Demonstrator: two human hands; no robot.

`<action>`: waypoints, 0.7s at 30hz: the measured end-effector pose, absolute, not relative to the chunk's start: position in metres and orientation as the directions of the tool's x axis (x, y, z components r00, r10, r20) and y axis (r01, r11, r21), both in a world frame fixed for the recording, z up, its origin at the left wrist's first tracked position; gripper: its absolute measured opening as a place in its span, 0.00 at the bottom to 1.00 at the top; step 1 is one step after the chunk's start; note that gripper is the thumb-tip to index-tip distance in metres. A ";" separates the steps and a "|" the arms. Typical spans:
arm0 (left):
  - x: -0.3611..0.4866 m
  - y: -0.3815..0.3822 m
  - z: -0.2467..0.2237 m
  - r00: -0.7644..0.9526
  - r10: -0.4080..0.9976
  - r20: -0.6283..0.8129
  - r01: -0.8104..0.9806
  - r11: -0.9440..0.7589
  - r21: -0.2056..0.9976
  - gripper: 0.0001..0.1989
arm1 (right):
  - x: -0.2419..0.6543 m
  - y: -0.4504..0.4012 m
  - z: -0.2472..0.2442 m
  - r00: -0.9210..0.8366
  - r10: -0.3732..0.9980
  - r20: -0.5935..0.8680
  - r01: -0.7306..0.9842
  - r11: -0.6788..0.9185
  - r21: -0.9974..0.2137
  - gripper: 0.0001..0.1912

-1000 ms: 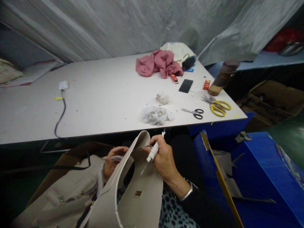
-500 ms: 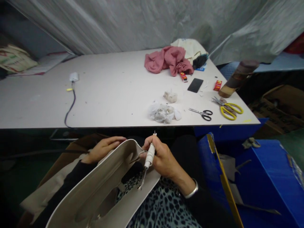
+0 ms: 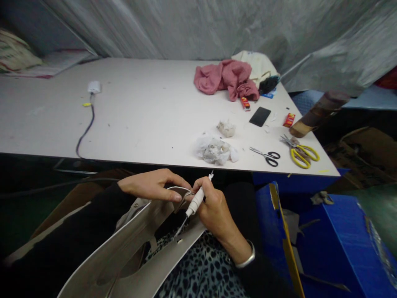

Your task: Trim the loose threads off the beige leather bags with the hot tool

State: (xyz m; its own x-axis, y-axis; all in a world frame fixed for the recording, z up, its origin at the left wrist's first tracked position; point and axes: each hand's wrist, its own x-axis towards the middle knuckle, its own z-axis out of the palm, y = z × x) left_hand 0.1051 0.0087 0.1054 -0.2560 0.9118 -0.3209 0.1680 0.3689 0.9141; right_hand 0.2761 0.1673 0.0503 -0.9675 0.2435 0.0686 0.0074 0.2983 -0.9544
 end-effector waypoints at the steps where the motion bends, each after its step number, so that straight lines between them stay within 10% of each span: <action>1: 0.106 0.010 0.105 -0.218 0.903 -0.371 0.186 0.411 0.892 0.16 | 0.275 0.167 0.048 -0.961 0.266 0.068 0.014 0.295 -0.955 0.10; 14: 0.125 0.038 0.090 -0.479 0.740 -0.472 0.035 0.553 0.833 0.14 | 0.263 0.189 0.039 -0.961 0.267 0.074 -0.037 0.139 -0.990 0.05; 21: 0.121 0.042 0.069 -0.698 0.615 -0.367 -0.078 0.444 0.892 0.12 | 0.248 0.240 0.020 -0.810 0.577 0.109 -0.046 0.123 -0.991 0.21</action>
